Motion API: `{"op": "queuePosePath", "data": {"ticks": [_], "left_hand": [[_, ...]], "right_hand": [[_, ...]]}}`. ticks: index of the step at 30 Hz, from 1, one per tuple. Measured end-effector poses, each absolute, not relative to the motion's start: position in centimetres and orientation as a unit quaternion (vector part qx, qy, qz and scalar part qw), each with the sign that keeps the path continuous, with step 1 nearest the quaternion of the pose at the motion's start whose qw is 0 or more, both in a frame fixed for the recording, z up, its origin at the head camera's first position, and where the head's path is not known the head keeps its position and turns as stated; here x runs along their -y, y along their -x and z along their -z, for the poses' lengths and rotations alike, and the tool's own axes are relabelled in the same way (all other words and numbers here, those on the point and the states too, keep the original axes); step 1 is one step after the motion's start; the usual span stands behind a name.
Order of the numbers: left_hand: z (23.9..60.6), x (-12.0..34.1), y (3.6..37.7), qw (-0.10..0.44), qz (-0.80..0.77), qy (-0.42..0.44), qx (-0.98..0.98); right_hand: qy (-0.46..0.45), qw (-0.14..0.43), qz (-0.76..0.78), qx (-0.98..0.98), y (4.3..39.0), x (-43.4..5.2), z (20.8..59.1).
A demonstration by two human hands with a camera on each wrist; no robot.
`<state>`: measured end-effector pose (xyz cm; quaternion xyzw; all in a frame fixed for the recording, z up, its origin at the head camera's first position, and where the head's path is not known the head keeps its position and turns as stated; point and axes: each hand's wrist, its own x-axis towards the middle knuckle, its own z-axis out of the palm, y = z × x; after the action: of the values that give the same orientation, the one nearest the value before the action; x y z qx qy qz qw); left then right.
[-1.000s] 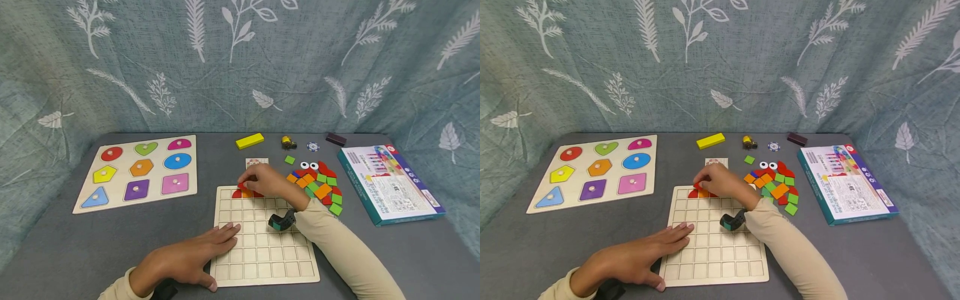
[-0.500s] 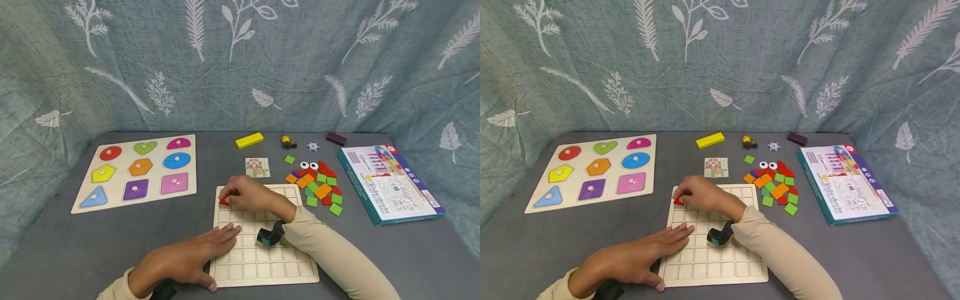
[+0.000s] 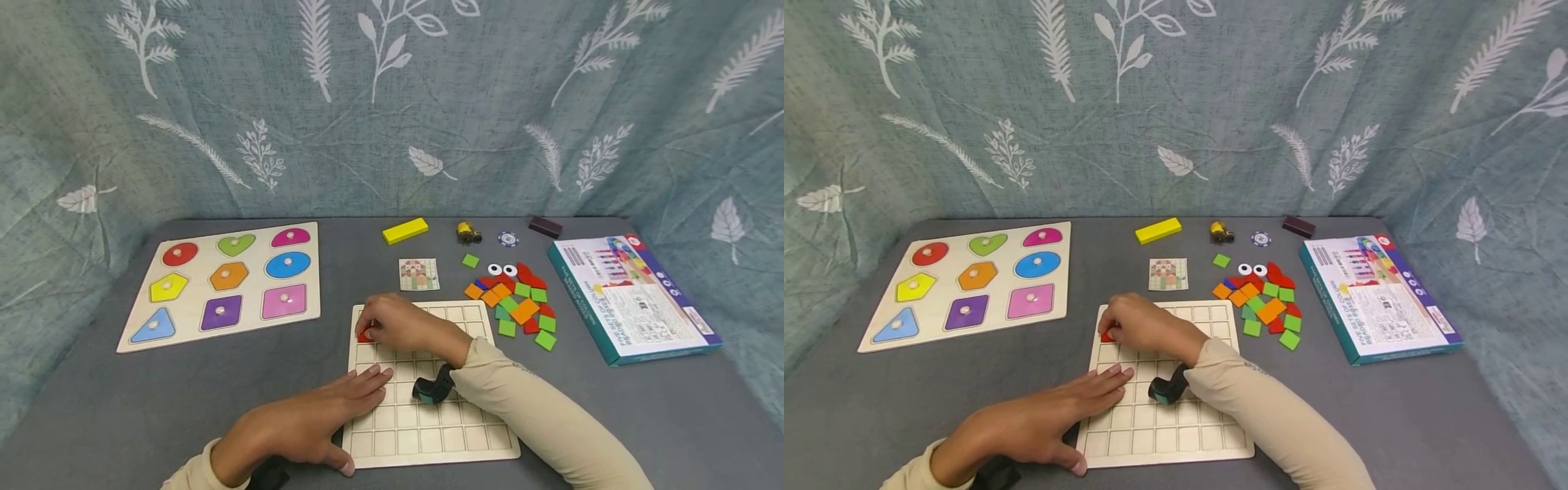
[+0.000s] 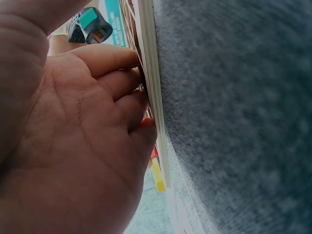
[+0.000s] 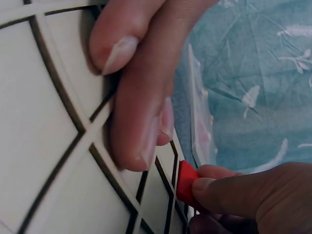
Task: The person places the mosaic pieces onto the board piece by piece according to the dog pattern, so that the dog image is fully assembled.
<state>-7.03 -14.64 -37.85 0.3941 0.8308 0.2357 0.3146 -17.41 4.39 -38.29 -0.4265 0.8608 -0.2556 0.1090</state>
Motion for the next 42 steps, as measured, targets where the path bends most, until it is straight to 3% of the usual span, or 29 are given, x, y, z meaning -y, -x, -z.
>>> {"op": "queuePosePath", "data": {"ticks": [18,42], "left_hand": [[38.0,14.5,7.1,0.311,-0.231,-0.399,-0.831],[38.0,14.7,7.2,0.315,-0.235,-0.398,-0.829]], "right_hand": [[0.409,0.094,0.271,-0.866,18.5,-5.9,38.2],[0.227,0.070,0.359,-0.902,22.6,-15.3,37.9]]}}
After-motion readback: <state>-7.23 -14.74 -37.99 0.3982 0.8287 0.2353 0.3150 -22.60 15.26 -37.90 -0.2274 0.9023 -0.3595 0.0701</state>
